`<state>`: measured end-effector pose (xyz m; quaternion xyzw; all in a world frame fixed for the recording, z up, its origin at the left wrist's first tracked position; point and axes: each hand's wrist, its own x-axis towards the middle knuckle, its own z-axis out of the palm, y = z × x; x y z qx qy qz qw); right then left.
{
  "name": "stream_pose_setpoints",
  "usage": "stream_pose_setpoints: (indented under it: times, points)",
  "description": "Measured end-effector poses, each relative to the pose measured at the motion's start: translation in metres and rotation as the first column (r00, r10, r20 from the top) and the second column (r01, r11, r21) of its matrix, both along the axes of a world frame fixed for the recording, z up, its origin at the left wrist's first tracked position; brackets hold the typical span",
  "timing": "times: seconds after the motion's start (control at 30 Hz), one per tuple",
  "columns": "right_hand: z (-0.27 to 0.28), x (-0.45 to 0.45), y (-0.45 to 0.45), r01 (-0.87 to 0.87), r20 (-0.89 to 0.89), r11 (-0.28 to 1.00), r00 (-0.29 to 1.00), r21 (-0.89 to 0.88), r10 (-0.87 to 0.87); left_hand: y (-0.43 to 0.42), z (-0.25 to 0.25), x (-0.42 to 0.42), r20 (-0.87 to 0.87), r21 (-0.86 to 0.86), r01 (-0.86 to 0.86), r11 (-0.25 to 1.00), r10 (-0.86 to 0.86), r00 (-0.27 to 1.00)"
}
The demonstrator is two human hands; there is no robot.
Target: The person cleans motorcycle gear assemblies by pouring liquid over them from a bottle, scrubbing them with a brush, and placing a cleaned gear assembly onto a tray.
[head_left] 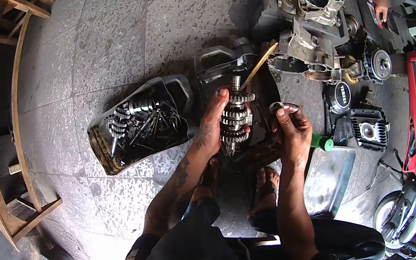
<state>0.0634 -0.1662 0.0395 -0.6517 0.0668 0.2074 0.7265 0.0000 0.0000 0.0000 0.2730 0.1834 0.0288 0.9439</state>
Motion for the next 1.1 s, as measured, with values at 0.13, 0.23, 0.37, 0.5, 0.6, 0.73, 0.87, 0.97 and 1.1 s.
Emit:
stream_pose_setpoints:
  times: [0.13,0.23,0.37,0.5,0.6,0.73,0.87,0.97,1.1]
  points:
    - [0.006,-0.004,0.006,-0.008,0.093,0.994,0.996,-0.113,0.019,-0.003,-0.001,-0.001,-0.038,-0.076,0.026,0.997,-0.029,0.999]
    - [0.010,-0.004,0.009,-0.038,0.118,0.989,0.992,-0.143,0.055,-0.005,0.001,0.001,-0.011,-0.162,0.017,0.987,-0.019,1.000]
    - [0.015,-0.003,0.018,-0.057,0.171,0.989,0.982,-0.134,0.079,-0.004,0.007,0.003,-0.012,-0.137,0.020,0.990,-0.021,1.000]
    - [0.015,0.000,0.015,-0.008,0.165,1.000,0.986,0.013,0.006,-0.007,0.000,0.002,0.010,-0.193,0.020,0.981,-0.018,1.000]
    - [0.017,0.001,0.011,0.029,0.097,0.998,0.995,0.053,-0.034,-0.007,-0.003,0.000,0.036,-0.185,0.043,0.982,-0.037,0.999]
    - [0.021,0.001,0.011,0.072,0.053,0.994,0.996,0.081,-0.076,-0.009,0.000,-0.002,-0.017,-0.194,0.037,0.980,-0.041,0.999]
    - [0.020,0.002,0.010,0.113,0.088,0.988,0.989,0.101,-0.122,-0.011,0.004,-0.002,-0.032,-0.254,0.069,0.965,-0.080,0.996]
    - [0.032,0.002,0.008,0.113,0.037,0.976,0.992,0.187,-0.122,-0.013,0.001,0.001,-0.030,-0.273,0.057,0.960,-0.068,0.997]
    - [0.037,-0.001,0.013,0.145,0.052,0.972,0.986,0.185,-0.158,-0.011,0.002,0.000,0.009,-0.274,0.068,0.959,-0.068,0.998]
